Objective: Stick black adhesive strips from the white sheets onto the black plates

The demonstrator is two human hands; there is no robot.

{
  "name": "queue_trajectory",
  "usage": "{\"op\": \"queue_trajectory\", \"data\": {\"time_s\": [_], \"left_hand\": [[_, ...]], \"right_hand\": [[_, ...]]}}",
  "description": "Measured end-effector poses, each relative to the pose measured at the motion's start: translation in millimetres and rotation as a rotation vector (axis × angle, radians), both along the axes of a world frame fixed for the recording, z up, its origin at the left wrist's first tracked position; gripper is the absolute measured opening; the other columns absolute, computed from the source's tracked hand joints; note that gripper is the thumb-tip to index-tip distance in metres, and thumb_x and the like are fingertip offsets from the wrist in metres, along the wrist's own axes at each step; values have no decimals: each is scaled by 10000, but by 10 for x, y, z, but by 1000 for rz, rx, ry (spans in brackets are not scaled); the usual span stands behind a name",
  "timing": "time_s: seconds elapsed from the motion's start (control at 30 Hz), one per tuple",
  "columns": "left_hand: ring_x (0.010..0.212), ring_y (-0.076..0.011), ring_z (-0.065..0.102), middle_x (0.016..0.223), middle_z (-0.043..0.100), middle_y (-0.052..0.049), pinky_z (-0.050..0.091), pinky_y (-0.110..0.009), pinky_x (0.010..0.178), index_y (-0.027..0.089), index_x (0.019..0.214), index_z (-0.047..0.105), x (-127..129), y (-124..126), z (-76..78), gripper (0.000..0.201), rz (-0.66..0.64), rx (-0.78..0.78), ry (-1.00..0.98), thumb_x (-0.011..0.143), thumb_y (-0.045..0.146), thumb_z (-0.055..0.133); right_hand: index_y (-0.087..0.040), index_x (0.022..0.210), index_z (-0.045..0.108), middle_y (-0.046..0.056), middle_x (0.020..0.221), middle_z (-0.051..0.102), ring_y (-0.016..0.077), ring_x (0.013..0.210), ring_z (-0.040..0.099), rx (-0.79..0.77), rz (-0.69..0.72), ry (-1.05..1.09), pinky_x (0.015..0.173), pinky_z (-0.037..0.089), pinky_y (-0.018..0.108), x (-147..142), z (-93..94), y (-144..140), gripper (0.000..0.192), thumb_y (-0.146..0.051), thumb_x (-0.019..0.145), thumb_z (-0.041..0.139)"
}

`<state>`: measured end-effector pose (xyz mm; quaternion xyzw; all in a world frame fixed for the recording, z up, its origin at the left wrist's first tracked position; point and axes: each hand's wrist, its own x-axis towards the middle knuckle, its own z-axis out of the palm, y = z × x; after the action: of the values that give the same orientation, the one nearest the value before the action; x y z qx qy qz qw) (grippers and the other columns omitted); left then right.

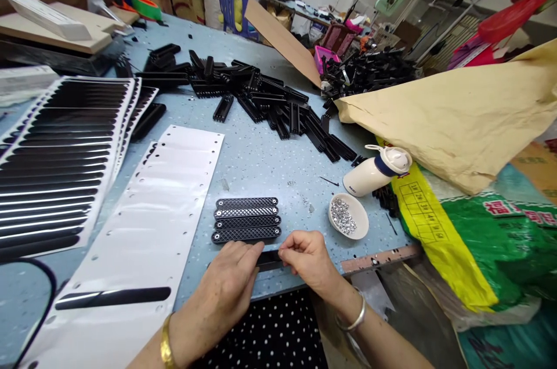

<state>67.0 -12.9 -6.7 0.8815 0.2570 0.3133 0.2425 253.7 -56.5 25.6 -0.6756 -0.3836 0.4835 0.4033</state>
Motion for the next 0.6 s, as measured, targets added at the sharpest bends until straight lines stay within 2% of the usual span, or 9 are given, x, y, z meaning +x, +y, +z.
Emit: {"op": "queue_trajectory", "data": {"time_s": [0.17,0.37,0.6], "left_hand": [[826,-217,598,934,657,-121,549,-409,739,73,1320,491,-18,-6,-22,414,-22,-46,19,915,50,409],[855,-225,595,937,645,-126,552,-422,758,57,1302,496,-34,1,-26,394,-44,-72,40,919,50,405],[856,-221,599,943,640,-117,560,-424,761,83,1278,510,-41,7,-16,350,-37,-71,21,936,86,436]], "right_hand": [[-166,608,639,-54,471,574,65,367,453,-31,-21,93,364,342,175,-61,122,-28,36,-170,644,641],[-163,608,645,-52,472,580,57,355,459,-28,-8,177,356,347,167,-107,245,-60,42,-172,649,639],[-166,575,622,-53,455,552,64,353,438,-25,-21,74,354,320,178,-15,82,-13,78,-193,647,621]]}}
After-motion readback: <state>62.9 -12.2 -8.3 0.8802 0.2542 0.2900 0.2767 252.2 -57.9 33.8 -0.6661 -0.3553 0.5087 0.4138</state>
